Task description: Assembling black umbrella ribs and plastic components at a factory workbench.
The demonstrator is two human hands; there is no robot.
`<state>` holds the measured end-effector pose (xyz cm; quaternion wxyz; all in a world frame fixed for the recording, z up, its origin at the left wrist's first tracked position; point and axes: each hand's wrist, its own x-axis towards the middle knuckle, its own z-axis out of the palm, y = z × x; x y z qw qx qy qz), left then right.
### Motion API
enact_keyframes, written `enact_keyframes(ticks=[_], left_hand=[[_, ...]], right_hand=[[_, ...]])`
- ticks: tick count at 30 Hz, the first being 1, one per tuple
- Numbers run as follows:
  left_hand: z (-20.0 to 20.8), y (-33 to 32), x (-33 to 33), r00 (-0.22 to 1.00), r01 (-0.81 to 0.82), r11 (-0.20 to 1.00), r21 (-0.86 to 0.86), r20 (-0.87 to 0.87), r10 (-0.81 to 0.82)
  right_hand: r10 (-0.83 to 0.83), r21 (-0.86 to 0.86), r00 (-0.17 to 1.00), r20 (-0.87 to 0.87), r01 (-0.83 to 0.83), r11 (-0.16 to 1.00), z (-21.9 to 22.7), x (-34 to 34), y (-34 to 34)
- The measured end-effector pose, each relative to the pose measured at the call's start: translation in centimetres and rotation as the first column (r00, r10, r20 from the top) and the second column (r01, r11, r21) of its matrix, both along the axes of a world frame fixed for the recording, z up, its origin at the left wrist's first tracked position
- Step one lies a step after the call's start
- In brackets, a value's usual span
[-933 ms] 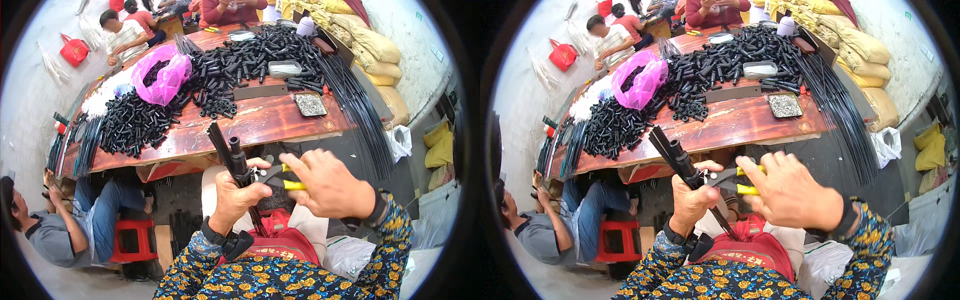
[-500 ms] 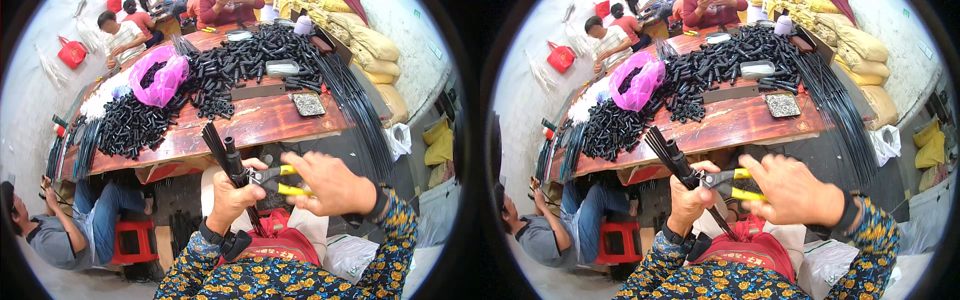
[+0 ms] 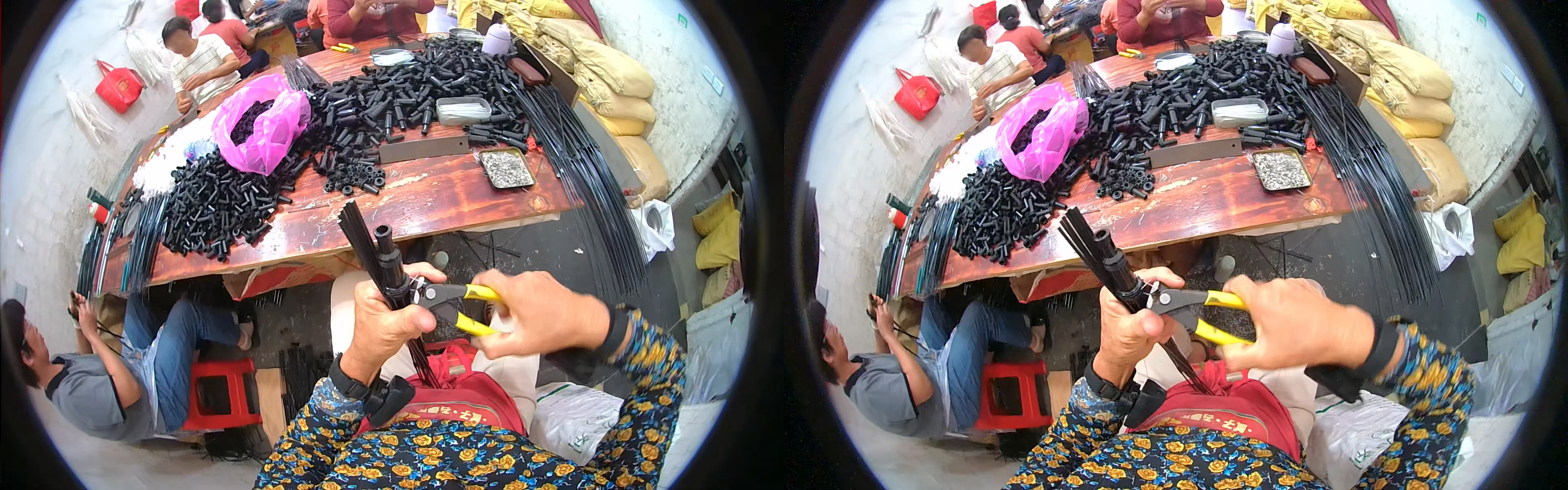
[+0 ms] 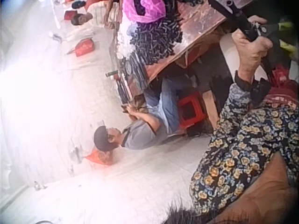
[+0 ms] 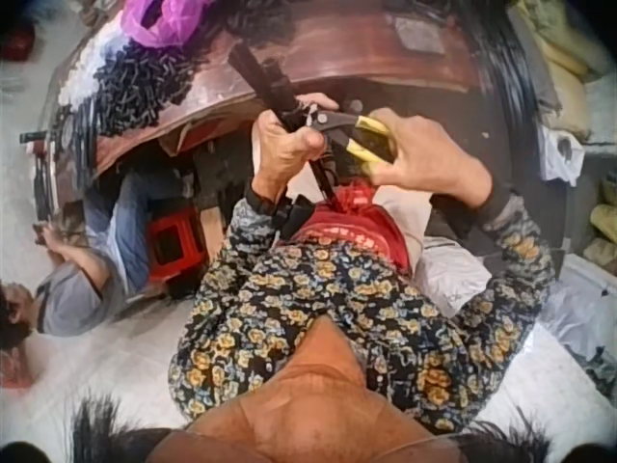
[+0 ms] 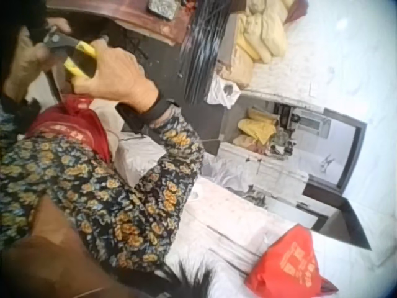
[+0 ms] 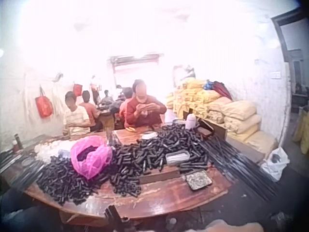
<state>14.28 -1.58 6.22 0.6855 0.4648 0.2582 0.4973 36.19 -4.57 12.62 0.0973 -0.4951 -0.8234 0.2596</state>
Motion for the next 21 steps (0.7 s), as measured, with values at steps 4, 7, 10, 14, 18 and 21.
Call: enact_keyframes(ticks=[4,7,10,14,18,21], left_hand=[[0.0,-0.1,0.2,1.000,-0.017,0.999,0.028,-0.012,0.017],[0.3,-0.1,0.3,0.998,-0.033,0.999,0.011,-0.048,0.034],[0.9,0.3,0.0,0.999,-0.001,0.974,-0.227,-0.051,-0.011],[1.2,0.2,0.2,0.997,-0.038,0.977,-0.212,-0.069,0.024],[1.3,0.0,0.4,0.996,-0.068,0.972,-0.225,-0.076,0.052],[1.2,0.0,0.4,0.994,-0.089,0.974,-0.208,-0.085,0.073]], right_hand=[[-0.221,0.544,0.952,0.211,0.073,0.836,-3.3,-1.7,-1.1],[-0.064,0.035,0.997,-0.031,0.065,0.997,-4.2,-1.6,-0.9],[0.001,0.229,0.998,-0.057,0.012,0.973,-3.0,-1.6,-0.5],[-0.039,0.394,0.992,0.117,-0.010,0.919,-1.6,-1.6,-0.3],[-0.098,0.460,0.977,0.191,0.000,0.888,-0.8,-1.6,-0.3],[-0.143,0.475,0.969,0.204,0.030,0.880,-0.6,-1.7,-0.4]])
